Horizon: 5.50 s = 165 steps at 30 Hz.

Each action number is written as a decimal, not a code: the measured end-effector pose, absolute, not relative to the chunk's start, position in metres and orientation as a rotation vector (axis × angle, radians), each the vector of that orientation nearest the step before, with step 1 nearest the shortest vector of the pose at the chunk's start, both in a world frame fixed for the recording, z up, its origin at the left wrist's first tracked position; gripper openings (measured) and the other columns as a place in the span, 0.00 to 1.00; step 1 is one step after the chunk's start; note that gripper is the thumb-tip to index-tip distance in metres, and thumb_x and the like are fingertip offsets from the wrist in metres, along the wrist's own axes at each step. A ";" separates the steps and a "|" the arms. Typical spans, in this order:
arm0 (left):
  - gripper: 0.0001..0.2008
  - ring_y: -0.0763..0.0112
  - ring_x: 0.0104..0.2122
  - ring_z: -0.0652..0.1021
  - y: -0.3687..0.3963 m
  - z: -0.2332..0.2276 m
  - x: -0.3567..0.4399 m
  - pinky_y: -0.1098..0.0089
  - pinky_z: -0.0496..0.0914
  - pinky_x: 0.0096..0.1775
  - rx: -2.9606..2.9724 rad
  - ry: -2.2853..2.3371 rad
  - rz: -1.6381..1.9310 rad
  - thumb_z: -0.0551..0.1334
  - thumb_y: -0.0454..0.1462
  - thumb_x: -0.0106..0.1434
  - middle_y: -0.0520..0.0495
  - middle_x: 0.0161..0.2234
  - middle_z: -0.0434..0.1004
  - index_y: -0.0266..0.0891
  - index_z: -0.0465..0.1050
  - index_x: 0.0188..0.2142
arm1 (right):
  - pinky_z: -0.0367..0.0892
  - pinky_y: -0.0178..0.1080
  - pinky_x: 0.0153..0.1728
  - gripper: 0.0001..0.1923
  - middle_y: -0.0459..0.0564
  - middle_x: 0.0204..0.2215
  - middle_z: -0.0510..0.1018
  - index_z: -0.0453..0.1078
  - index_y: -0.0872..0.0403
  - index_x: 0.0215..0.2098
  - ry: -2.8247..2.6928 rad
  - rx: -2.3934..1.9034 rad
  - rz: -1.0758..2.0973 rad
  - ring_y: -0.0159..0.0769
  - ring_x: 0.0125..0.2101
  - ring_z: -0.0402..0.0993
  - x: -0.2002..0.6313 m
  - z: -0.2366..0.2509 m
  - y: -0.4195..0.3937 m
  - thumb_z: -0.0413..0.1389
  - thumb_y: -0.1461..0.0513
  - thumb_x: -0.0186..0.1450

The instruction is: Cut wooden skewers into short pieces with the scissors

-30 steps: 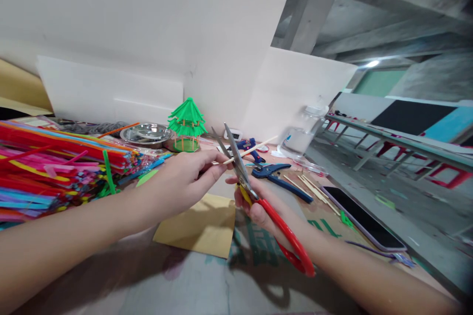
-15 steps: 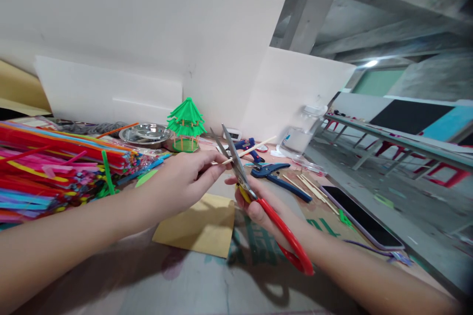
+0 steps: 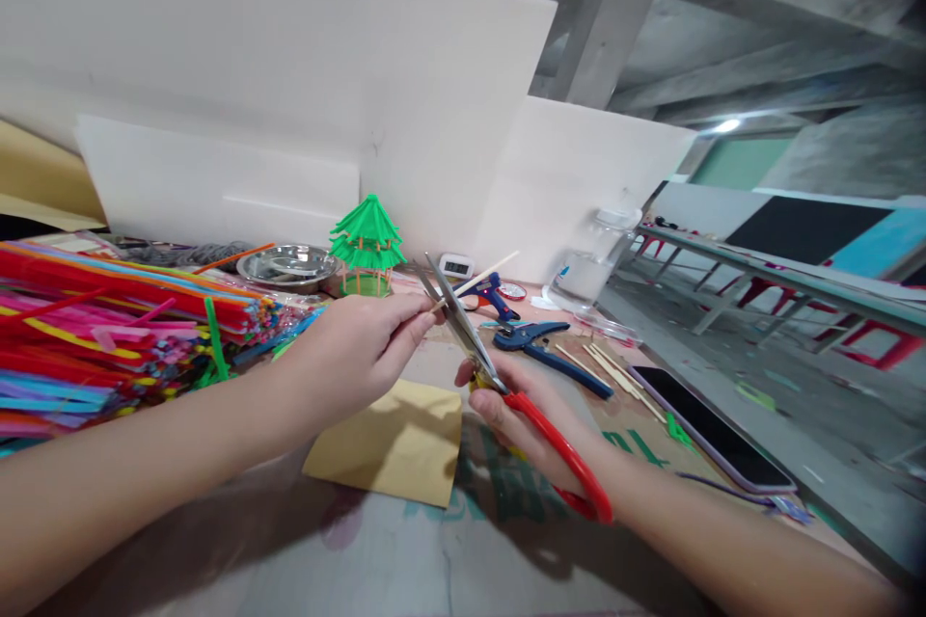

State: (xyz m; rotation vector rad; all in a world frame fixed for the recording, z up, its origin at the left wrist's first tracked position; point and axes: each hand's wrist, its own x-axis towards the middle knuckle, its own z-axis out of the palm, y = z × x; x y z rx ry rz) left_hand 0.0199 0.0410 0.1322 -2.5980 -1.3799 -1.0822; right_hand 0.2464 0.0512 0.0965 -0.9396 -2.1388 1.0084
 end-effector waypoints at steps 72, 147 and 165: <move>0.13 0.62 0.29 0.83 0.024 0.111 0.027 0.66 0.74 0.27 -2.009 -0.813 -0.683 0.51 0.27 0.69 0.39 0.32 0.83 0.28 0.73 0.44 | 0.61 0.37 0.31 0.25 0.46 0.33 0.66 0.66 0.54 0.45 -2.175 -0.889 1.044 0.34 0.31 0.61 0.250 0.099 0.044 0.54 0.42 0.66; 0.21 0.75 0.22 0.61 0.064 0.086 0.028 0.70 0.53 0.27 -2.645 -1.435 -1.362 0.57 0.46 0.68 0.56 0.20 0.57 0.40 0.55 0.21 | 0.69 0.48 0.50 0.25 0.56 0.47 0.73 0.68 0.48 0.63 -2.602 -1.156 0.321 0.46 0.46 0.73 0.279 0.059 0.126 0.56 0.60 0.67; 0.25 0.69 0.29 0.69 0.056 0.090 0.025 0.67 0.62 0.35 -2.810 -1.209 -1.600 0.42 0.46 0.75 0.51 0.27 0.65 0.40 0.63 0.26 | 0.68 0.52 0.53 0.22 0.59 0.50 0.73 0.71 0.51 0.59 -2.706 -1.117 0.272 0.51 0.51 0.71 0.280 0.067 0.130 0.58 0.60 0.66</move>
